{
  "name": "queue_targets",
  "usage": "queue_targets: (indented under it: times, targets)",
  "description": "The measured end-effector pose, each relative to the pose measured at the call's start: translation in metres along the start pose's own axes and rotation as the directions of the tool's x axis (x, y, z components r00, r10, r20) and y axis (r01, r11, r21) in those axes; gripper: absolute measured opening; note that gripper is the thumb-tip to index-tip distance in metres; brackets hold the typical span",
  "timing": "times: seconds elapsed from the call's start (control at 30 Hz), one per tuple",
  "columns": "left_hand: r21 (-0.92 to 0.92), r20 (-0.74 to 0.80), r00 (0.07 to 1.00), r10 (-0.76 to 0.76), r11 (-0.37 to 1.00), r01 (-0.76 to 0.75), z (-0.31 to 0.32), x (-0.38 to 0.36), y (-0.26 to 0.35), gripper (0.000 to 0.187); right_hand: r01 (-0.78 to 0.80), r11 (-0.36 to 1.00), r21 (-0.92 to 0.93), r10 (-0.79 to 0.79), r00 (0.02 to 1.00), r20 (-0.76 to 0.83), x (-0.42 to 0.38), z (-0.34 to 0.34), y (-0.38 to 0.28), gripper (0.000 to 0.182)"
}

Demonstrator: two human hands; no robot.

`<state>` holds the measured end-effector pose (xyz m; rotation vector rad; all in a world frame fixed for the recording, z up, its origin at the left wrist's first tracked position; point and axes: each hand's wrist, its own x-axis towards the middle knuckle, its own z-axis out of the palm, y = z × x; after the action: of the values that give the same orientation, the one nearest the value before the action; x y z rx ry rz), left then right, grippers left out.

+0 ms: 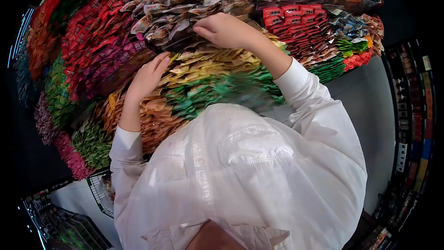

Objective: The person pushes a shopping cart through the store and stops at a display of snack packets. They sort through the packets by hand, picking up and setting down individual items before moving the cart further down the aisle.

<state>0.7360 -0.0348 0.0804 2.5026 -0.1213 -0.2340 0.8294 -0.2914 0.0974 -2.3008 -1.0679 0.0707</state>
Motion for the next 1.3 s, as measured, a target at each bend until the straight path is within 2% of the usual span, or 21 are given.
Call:
queue_targets:
  times: [0.13,0.23,0.33,0.37,0.47,0.5,0.57,0.6,0.63,0.7,0.73,0.77,0.83,0.87,0.9,0.97,1.0,1.03,1.1,1.23,1.3]
  targets:
    - [-0.049,0.109,0.994,-0.002,0.999,0.008,0.001,0.011,0.002,0.059,0.027,0.997,-0.078,-0.026,1.0,0.013,-0.003,0.006,0.01,0.034]
    - [-0.151,0.169,0.986,0.014,0.989,0.012,0.011,0.013,-0.018,0.057,-0.02,0.999,-0.045,0.022,0.999,0.046,0.001,0.019,0.021,0.036]
    - [-0.3,0.064,0.983,0.175,0.942,-0.148,0.025,0.0,-0.024,0.051,0.018,0.998,-0.068,-0.011,0.994,0.106,0.003,0.021,0.023,0.039]
    - [-0.299,0.063,0.984,0.169,0.943,-0.143,0.03,-0.002,-0.022,0.051,0.022,0.998,-0.065,-0.015,0.994,0.109,0.003,0.019,0.021,0.039]
    - [-0.421,-0.067,0.997,0.045,0.905,-0.069,0.042,-0.003,-0.014,0.045,0.051,0.994,-0.096,-0.031,0.981,0.194,0.006,0.014,0.013,0.041]
    - [-0.421,-0.072,0.997,0.038,0.904,-0.065,0.044,0.0,-0.015,0.045,0.052,0.996,-0.075,-0.036,0.98,0.195,0.008,0.016,0.018,0.042]
    - [-0.385,-0.167,0.979,-0.115,0.922,0.042,0.051,0.006,-0.015,0.038,0.056,0.997,-0.053,-0.044,0.978,0.204,0.007,0.018,0.02,0.042]
    - [-0.381,-0.263,0.954,-0.145,0.924,0.035,0.058,0.009,-0.014,0.034,0.034,0.998,-0.052,-0.023,0.982,0.187,0.005,0.018,0.017,0.043]
    - [-0.384,-0.263,0.953,-0.153,0.922,0.043,0.059,0.012,-0.014,0.034,0.01,0.999,-0.049,-0.002,0.985,0.171,0.002,0.018,0.016,0.043]
    - [-0.598,-0.177,0.955,-0.239,0.796,0.088,0.062,0.017,-0.015,0.033,0.011,1.0,-0.026,-0.007,0.986,0.169,0.004,0.021,0.021,0.044]
    - [-0.693,-0.036,0.957,-0.29,0.696,0.185,0.048,0.008,0.007,0.031,0.01,1.0,-0.006,-0.009,0.987,0.158,0.004,0.022,0.023,0.045]
    - [-0.693,-0.036,0.955,-0.294,0.696,0.188,0.042,0.005,0.009,0.031,0.013,1.0,-0.003,-0.012,0.987,0.161,0.003,0.024,0.025,0.045]
    - [-0.758,0.139,0.981,-0.134,0.624,0.192,0.026,0.003,0.001,0.03,-0.032,0.999,-0.002,0.032,0.99,0.139,0.004,0.026,0.027,0.047]
    - [-0.706,0.243,0.969,-0.037,0.678,0.203,0.015,0.004,-0.009,0.039,-0.019,1.0,-0.016,0.021,0.989,0.145,0.002,0.024,0.025,0.048]
    - [-0.705,0.243,0.969,-0.039,0.68,0.204,0.01,0.0,-0.013,0.039,-0.017,1.0,-0.014,0.019,0.989,0.144,0.002,0.025,0.027,0.048]
    - [-0.411,0.287,0.926,0.244,0.905,-0.111,0.003,-0.012,-0.015,0.06,0.041,0.999,-0.025,-0.038,0.993,0.11,0.001,0.029,0.032,0.049]
    - [-0.373,0.375,0.901,0.216,0.926,-0.067,-0.002,-0.009,-0.018,0.078,0.045,0.999,-0.024,-0.042,0.993,0.111,0.001,0.028,0.033,0.049]
    - [-0.372,0.373,0.903,0.212,0.926,-0.064,-0.001,-0.009,-0.019,0.078,0.035,0.999,-0.01,-0.034,0.992,0.122,0.001,0.028,0.033,0.049]
    - [-0.552,0.338,0.902,0.269,0.833,-0.042,0.0,-0.008,-0.024,0.075,0.029,1.0,0.003,-0.03,0.991,0.131,0.002,0.028,0.033,0.049]
    - [-0.617,0.301,0.921,0.248,0.787,-0.01,0.005,-0.005,-0.02,0.072,0.029,1.0,-0.004,-0.028,0.992,0.123,0.002,0.029,0.036,0.049]
    - [-0.497,0.257,0.966,0.041,0.862,0.096,0.007,0.0,-0.01,0.064,0.03,1.0,0.008,-0.031,0.992,0.12,0.003,0.029,0.037,0.049]
